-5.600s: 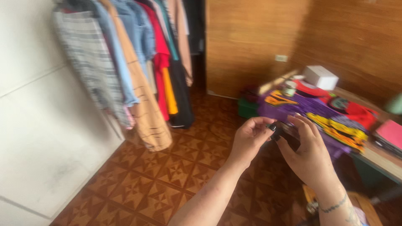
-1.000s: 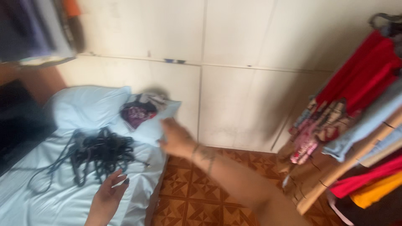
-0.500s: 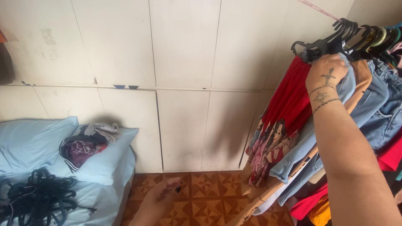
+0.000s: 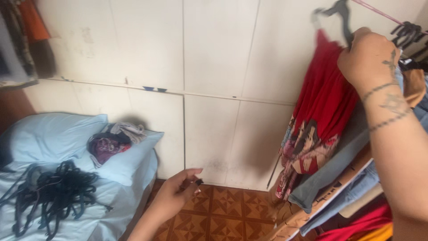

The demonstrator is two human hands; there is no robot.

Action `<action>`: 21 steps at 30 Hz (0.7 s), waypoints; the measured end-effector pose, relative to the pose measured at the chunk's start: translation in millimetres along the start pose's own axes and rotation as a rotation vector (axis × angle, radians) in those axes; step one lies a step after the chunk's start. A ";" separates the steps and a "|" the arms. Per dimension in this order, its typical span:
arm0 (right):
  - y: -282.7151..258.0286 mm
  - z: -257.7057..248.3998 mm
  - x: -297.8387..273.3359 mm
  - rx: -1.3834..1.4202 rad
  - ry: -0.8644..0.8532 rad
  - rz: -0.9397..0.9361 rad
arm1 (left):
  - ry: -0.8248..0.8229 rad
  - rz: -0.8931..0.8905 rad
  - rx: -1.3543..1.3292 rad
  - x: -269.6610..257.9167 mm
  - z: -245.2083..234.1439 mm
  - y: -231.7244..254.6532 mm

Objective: The person removes several items of clothing from hangers, places them on a bed, and then gathers and stacks the empty hangers.

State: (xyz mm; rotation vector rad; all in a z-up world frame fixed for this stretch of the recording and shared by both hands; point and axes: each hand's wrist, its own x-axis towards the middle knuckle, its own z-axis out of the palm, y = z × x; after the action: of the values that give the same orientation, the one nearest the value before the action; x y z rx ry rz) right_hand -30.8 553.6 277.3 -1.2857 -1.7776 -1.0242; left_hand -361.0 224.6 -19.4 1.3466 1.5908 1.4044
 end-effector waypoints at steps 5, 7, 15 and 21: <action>-97.0 -90.1 -45.8 1.010 -0.560 -0.079 | 0.121 0.202 0.048 1.2 14.3 58.8; -134.6 -119.8 -72.4 1.054 -0.666 -0.101 | 0.267 0.257 0.141 -2.4 18.7 78.1; -250.9 -98.2 -166.3 1.616 -1.097 -0.457 | 0.431 0.119 0.250 -44.2 -25.8 51.0; -432.0 -19.2 -278.4 1.824 -1.346 -0.229 | 0.490 0.195 -0.302 -136.5 -119.1 -18.7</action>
State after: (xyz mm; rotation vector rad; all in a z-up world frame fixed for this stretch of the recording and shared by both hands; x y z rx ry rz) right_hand -372.9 340.8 -42.4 -0.2989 -2.3888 1.6765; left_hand -435.6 58.9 -31.4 1.0481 1.4769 2.1240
